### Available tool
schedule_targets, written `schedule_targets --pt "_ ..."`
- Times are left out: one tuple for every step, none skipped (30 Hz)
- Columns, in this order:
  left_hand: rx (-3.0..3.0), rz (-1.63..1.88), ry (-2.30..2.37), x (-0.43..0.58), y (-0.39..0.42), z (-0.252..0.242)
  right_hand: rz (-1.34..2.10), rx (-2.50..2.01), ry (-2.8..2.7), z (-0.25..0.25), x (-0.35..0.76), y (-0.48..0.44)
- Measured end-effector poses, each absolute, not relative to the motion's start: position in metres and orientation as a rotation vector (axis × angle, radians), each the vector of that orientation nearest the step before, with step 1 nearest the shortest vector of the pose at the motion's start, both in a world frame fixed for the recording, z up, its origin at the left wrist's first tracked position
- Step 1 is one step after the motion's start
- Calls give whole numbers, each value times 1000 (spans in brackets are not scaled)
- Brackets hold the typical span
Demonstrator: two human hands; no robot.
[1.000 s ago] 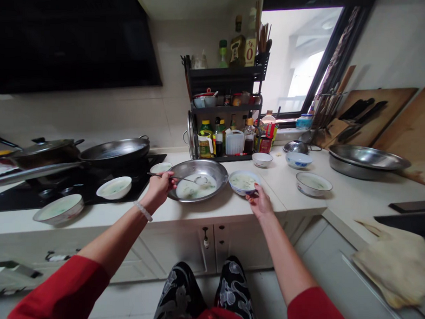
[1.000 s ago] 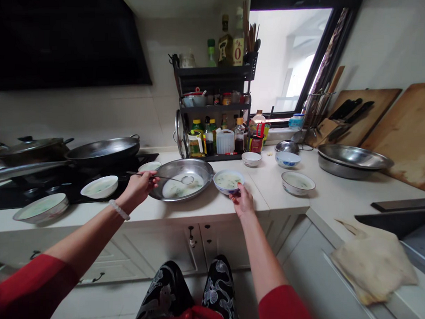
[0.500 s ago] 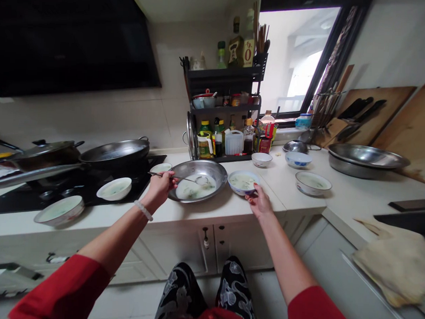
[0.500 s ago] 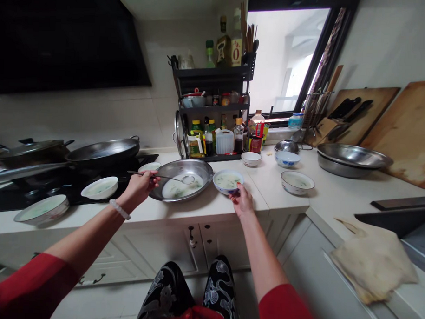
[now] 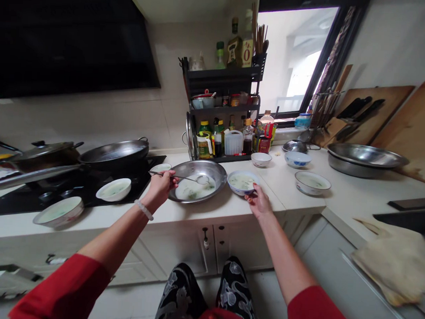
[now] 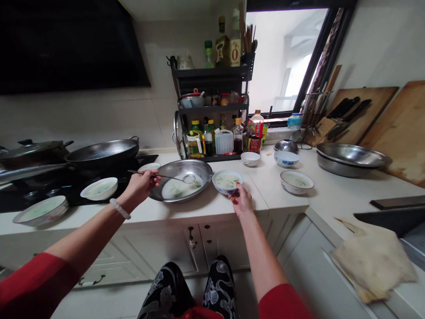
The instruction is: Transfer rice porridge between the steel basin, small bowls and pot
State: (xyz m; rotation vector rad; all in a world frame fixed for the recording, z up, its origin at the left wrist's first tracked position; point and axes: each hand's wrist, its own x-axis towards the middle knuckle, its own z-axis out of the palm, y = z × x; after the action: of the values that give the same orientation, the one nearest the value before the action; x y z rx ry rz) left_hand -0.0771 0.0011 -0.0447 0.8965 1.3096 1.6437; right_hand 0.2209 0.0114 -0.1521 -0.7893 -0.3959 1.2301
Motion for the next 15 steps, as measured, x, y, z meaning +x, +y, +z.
schedule_targets --pt "895 1644 1310 -76 1 -44 1229 -789 -396 -152 221 11" --pt "892 1644 1312 -76 1 -43 1228 -786 -399 -152 221 12" --pt "889 1643 1312 -75 0 -43 1228 -781 -401 -153 221 12" --pt "888 1644 1311 -74 0 -42 1228 -775 -404 -153 221 12" --pt "890 1647 1311 -74 0 -41 1229 -770 -405 -153 221 12" --pt "894 1649 1310 -73 1 -40 1231 -768 -406 -153 221 12" --pt "899 1651 1309 -72 1 -39 1234 -768 -407 -153 221 12" --pt "902 1653 1311 -71 2 -36 1235 -770 -408 -153 222 12" --pt "904 1654 1314 -70 2 -34 1235 -773 -410 -153 222 12" --pt "903 1653 1318 -68 3 -31 1234 -776 -412 -153 222 12" --pt "905 1649 1316 -66 3 -27 1233 -778 -413 -154 222 12" --pt "908 1646 1311 -63 4 -24 1232 -779 -414 -154 222 12" --pt "915 1642 1299 -60 4 -20 1231 -781 -413 -154 222 12" --pt "925 1639 1282 -57 4 -17 1232 -783 -412 -153 221 12" --pt "936 1634 1262 -53 5 -14 1232 -784 -410 -153 221 12"
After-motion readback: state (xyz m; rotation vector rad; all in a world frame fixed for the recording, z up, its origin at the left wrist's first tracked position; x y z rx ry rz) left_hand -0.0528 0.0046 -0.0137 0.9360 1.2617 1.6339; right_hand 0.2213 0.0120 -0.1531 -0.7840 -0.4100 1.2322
